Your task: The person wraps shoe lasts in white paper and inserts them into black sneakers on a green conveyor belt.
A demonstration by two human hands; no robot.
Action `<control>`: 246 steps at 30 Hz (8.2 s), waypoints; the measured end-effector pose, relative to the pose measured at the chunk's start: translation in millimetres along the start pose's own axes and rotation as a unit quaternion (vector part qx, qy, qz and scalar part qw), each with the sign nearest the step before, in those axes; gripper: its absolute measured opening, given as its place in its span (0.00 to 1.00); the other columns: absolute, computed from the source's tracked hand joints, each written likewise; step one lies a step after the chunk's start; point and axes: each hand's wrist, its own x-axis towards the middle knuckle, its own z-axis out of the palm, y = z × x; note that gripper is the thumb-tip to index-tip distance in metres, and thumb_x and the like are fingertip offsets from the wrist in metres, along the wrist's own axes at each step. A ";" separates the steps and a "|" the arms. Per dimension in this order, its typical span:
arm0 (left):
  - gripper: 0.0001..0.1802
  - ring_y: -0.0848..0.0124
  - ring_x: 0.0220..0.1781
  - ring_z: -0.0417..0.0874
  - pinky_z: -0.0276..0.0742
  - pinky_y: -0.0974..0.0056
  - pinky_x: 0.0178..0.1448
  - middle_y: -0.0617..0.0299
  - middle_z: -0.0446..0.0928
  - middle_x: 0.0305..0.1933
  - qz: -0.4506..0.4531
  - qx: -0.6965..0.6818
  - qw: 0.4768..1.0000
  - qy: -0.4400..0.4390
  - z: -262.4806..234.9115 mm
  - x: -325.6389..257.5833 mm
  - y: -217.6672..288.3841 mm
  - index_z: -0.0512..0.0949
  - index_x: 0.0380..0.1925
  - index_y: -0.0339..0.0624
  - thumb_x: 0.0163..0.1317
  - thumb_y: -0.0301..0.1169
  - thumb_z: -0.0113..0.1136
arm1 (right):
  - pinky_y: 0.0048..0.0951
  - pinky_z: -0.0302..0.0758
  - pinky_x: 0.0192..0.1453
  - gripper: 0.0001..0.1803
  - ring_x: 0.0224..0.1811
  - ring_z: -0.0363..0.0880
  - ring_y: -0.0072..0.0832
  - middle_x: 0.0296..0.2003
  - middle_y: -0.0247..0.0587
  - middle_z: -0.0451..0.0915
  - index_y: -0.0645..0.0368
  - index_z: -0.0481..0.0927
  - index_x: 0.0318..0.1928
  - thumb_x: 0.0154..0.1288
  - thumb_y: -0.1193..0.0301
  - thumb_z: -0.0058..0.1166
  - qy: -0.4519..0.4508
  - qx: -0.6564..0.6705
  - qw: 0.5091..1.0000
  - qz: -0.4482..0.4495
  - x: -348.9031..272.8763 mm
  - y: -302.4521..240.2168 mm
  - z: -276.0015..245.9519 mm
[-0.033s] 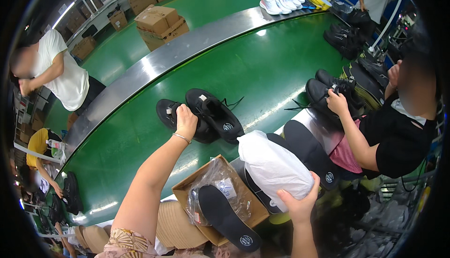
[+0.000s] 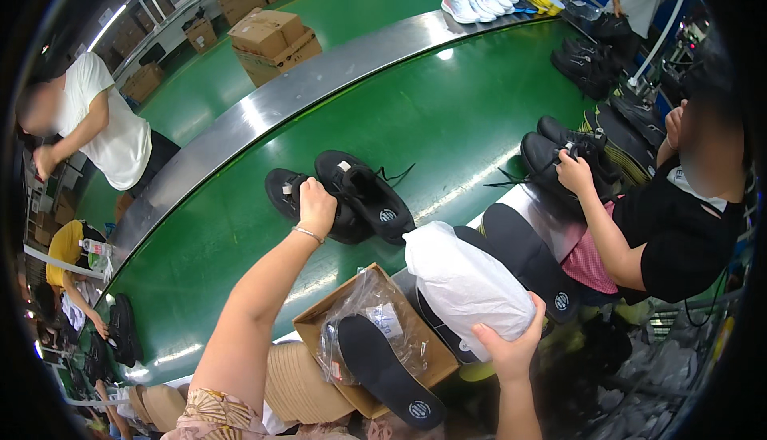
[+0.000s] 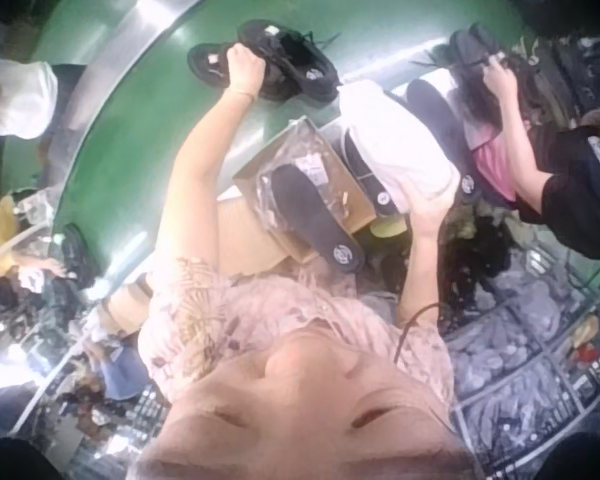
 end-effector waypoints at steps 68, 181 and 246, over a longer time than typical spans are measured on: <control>0.12 0.52 0.32 0.80 0.76 0.52 0.36 0.53 0.77 0.33 -0.138 -0.347 0.921 0.107 48.3 -77.5 -77.1 0.71 0.39 0.44 0.52 0.28 0.56 | 0.36 0.76 0.42 0.36 0.39 0.79 0.44 0.38 0.55 0.75 0.65 0.62 0.51 0.42 0.71 0.67 -0.196 -0.263 0.922 -0.205 -23.5 -17.3 162.0; 0.33 0.59 0.45 0.79 0.77 0.60 0.45 0.46 0.75 0.43 -0.532 -0.781 0.320 -0.061 75.7 -531.6 -15.5 0.67 0.46 0.27 0.44 0.36 0.68 | 0.36 0.73 0.49 0.11 0.43 0.77 0.42 0.39 0.50 0.77 0.63 0.74 0.43 0.61 0.72 0.49 -0.517 -0.213 0.822 -0.107 -254.6 12.3 265.2; 0.39 0.57 0.55 0.73 0.69 0.57 0.57 0.45 0.66 0.58 -0.375 -0.733 0.552 0.129 21.4 -165.5 -22.5 0.59 0.60 0.30 0.57 0.45 0.62 | 0.31 0.74 0.46 0.33 0.43 0.78 0.36 0.40 0.51 0.76 0.66 0.60 0.53 0.47 0.78 0.63 -0.109 -0.179 0.965 -0.156 -25.6 -30.1 116.4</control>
